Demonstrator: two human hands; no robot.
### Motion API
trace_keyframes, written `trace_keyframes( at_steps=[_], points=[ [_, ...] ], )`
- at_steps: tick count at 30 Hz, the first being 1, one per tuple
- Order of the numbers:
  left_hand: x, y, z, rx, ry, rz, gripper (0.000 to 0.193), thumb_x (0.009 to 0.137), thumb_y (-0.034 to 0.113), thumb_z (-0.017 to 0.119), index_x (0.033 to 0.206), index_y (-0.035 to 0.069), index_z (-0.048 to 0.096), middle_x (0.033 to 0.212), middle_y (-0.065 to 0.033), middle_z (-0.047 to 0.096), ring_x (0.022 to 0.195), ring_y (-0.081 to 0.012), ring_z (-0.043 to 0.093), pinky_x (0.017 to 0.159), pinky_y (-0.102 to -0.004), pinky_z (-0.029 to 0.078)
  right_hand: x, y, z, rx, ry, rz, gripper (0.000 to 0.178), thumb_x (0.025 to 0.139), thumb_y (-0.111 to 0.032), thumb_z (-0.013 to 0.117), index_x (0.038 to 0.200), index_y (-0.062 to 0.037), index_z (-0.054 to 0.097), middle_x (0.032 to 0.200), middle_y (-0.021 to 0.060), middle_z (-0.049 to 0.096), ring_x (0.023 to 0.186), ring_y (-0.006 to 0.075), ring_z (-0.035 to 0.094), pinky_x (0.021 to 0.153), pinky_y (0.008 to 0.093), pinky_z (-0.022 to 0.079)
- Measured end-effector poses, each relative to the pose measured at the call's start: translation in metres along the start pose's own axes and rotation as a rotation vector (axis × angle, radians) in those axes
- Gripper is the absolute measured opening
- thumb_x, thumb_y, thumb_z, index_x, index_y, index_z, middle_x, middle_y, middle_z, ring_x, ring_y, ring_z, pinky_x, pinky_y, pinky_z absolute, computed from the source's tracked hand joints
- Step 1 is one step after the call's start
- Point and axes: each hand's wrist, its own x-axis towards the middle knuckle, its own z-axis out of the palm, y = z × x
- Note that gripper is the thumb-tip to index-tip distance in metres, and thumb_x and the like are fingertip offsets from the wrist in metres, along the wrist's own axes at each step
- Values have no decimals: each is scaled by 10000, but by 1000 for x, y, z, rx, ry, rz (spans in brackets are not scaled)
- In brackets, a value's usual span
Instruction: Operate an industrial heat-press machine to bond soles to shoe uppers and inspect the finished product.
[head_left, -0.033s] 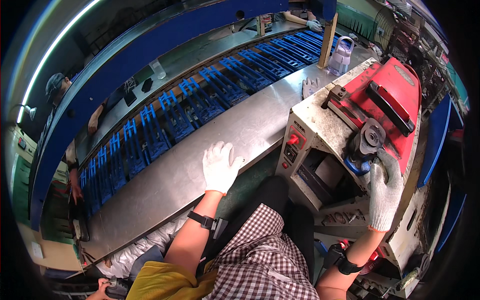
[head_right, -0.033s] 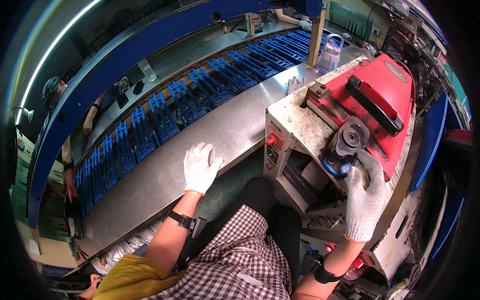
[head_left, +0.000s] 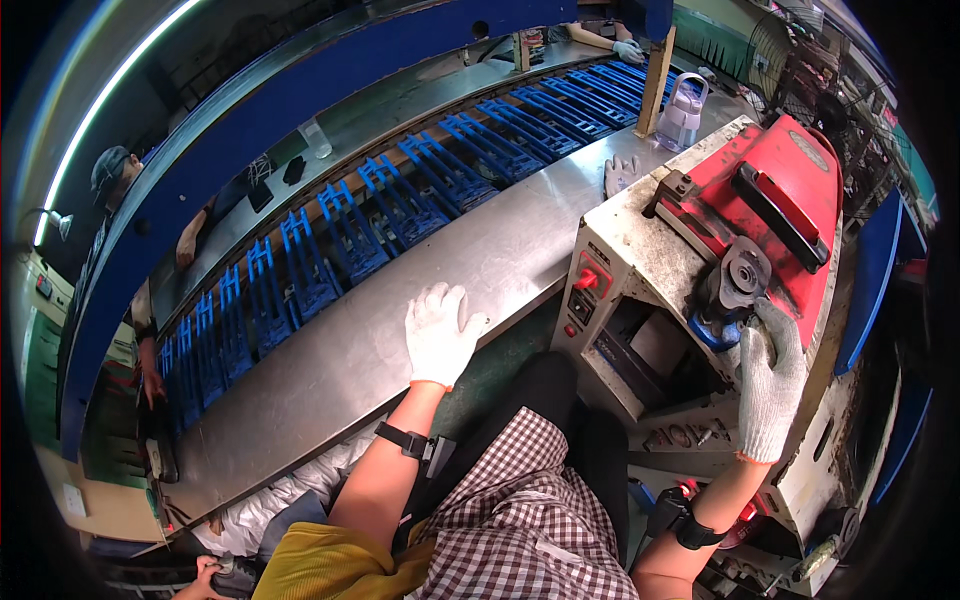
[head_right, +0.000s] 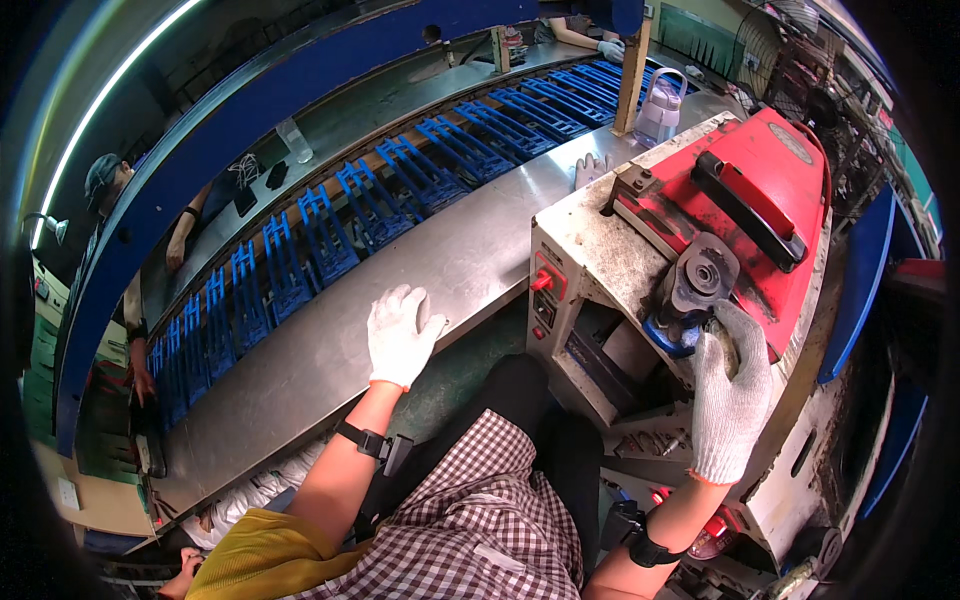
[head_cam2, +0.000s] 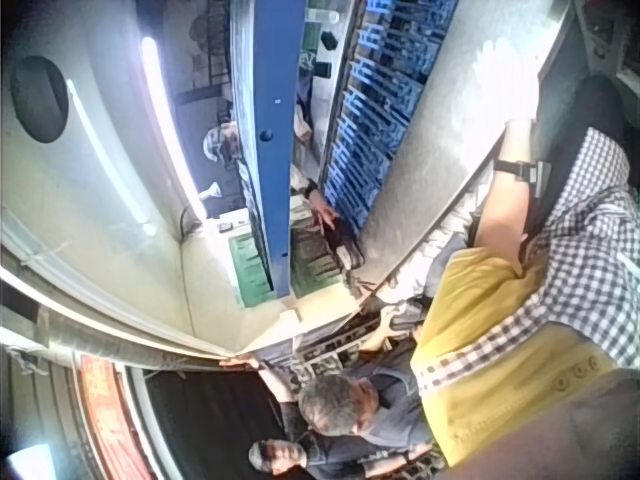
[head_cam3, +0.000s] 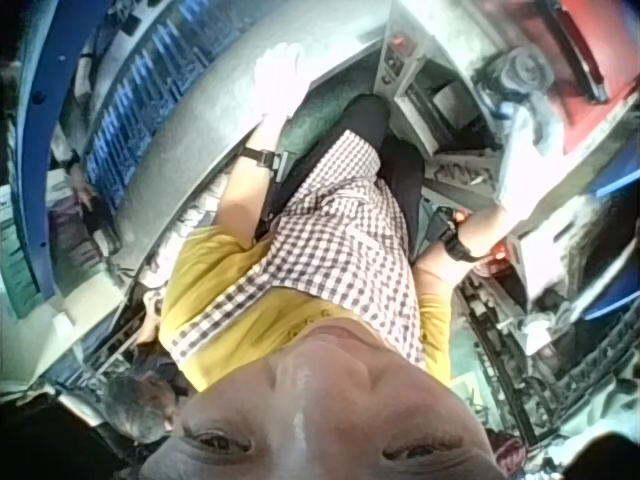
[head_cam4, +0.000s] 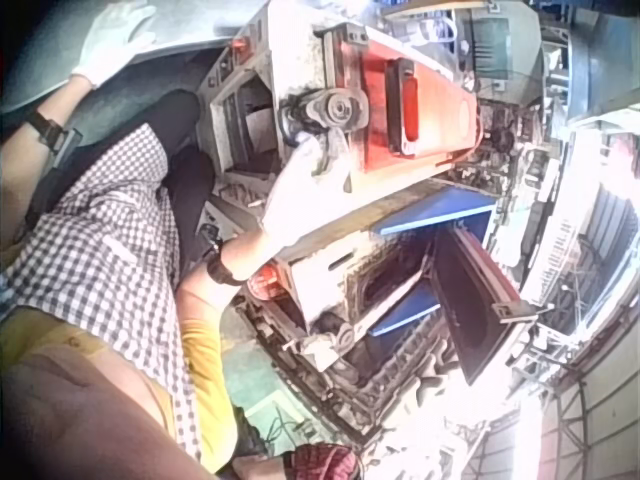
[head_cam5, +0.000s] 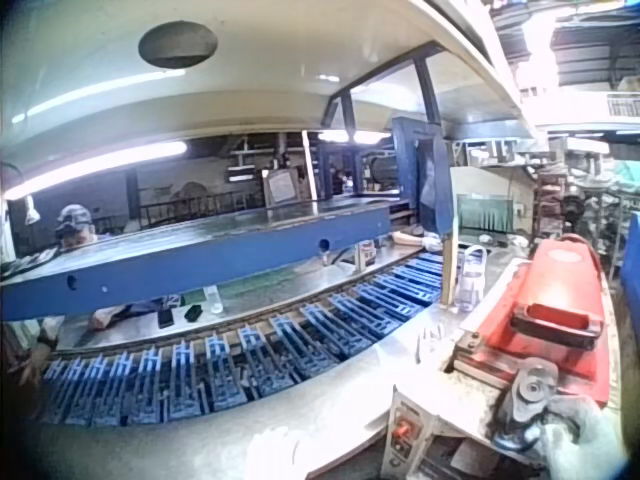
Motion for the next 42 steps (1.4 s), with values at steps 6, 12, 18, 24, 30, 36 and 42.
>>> trace_keyframes(
  at_steps=[6,12,18,24,30,36,42],
  points=[
    [-1,-1,2,18,6,8,560,933,499,674,1360,140,626,1485,-137,554,1464,-355,435,1265,-566,249,0,-1,0,6,4,14,299,949,-16,669,1245,11,701,1135,104,748,1032,158,686,984,319,528],
    [-1,-2,3,20,-2,6,568,937,507,667,1368,138,625,1495,-138,546,1468,-358,429,1265,-563,249,1,2,-2,-7,-21,11,295,953,-16,672,1246,5,701,1132,104,748,1032,158,685,979,318,528],
    [-1,-2,3,16,1,3,567,938,508,668,1361,132,636,1495,-144,556,1466,-364,438,1265,-560,255,0,0,0,3,-1,2,282,959,-14,673,1240,0,702,1119,102,749,1020,156,686,972,313,528],
    [-2,-5,5,10,46,29,550,914,478,700,1340,137,634,1467,-169,575,1434,-380,471,1241,-567,288,0,0,0,17,-4,13,284,963,-19,674,1244,0,700,1116,101,749,1019,156,686,969,311,528],
    [-2,-2,0,29,48,35,548,909,469,709,1335,132,636,1449,-163,584,1418,-375,483,1223,-560,310,0,-5,-2,-42,-9,4,295,944,-5,676,1237,2,705,1106,106,755,1001,157,689,965,315,530],
    [0,-2,5,58,28,54,586,933,531,680,1365,136,638,1472,-156,578,1440,-379,467,1242,-562,286,-2,-8,-2,29,-8,116,277,923,-5,689,1195,-28,728,1077,124,760,992,197,715,959,329,538],
    [4,-6,-5,13,32,51,546,887,416,753,1321,98,662,1432,-190,602,1398,-390,508,1222,-545,331,-2,-15,1,-18,-10,-53,323,935,-81,724,1256,-49,699,1108,136,753,1015,239,734,952,353,557]
  ],
)
